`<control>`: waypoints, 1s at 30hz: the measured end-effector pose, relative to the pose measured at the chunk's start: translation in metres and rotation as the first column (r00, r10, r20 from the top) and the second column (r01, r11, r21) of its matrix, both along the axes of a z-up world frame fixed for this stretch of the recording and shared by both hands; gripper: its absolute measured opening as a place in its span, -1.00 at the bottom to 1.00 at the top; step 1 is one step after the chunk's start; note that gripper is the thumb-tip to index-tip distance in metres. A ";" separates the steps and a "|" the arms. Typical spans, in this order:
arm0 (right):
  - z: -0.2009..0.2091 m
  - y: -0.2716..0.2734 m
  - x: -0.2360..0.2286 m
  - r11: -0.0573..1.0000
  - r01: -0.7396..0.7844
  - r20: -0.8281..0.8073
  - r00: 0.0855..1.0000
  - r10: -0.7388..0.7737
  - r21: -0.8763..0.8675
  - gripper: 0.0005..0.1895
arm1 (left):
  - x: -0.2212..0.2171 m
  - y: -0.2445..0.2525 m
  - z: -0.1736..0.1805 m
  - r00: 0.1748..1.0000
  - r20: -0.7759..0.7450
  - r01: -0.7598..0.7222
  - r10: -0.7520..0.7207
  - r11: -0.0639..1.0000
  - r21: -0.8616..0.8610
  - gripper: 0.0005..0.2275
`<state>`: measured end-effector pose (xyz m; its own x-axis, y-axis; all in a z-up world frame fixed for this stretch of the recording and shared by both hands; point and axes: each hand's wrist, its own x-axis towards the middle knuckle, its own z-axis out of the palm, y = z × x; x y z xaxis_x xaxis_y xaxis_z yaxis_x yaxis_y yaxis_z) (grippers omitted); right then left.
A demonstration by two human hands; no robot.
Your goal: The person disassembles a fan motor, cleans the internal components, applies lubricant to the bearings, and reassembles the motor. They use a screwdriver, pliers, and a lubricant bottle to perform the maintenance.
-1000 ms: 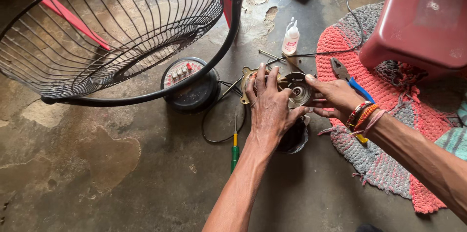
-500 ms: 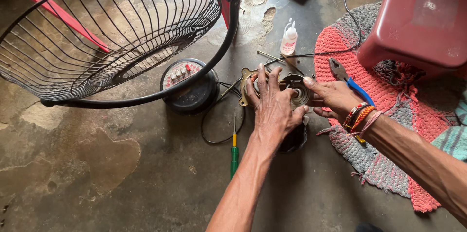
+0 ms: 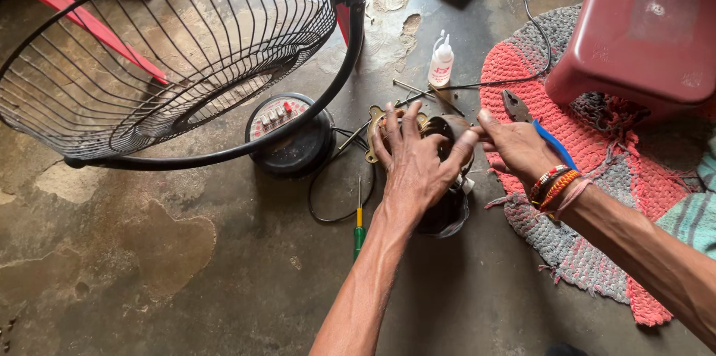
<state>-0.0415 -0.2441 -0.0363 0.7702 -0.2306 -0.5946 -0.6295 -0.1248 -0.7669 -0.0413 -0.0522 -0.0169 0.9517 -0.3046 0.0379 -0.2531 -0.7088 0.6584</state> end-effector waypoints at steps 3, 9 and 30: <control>0.001 -0.004 -0.005 0.994 -0.073 0.032 0.997 0.071 0.077 -0.49 | 0.002 -0.002 0.003 0.996 0.086 -0.026 0.020 0.998 0.063 -0.46; -0.005 0.003 -0.006 0.965 -0.206 0.309 0.919 0.247 -0.161 -0.62 | 0.018 0.005 -0.002 0.988 -0.057 -0.147 0.143 0.986 -0.076 -0.56; 0.050 0.029 -0.021 0.731 -0.225 0.556 0.519 0.649 -0.644 -0.37 | 0.015 0.015 0.024 0.892 -0.356 -0.387 0.277 0.875 -0.290 -0.52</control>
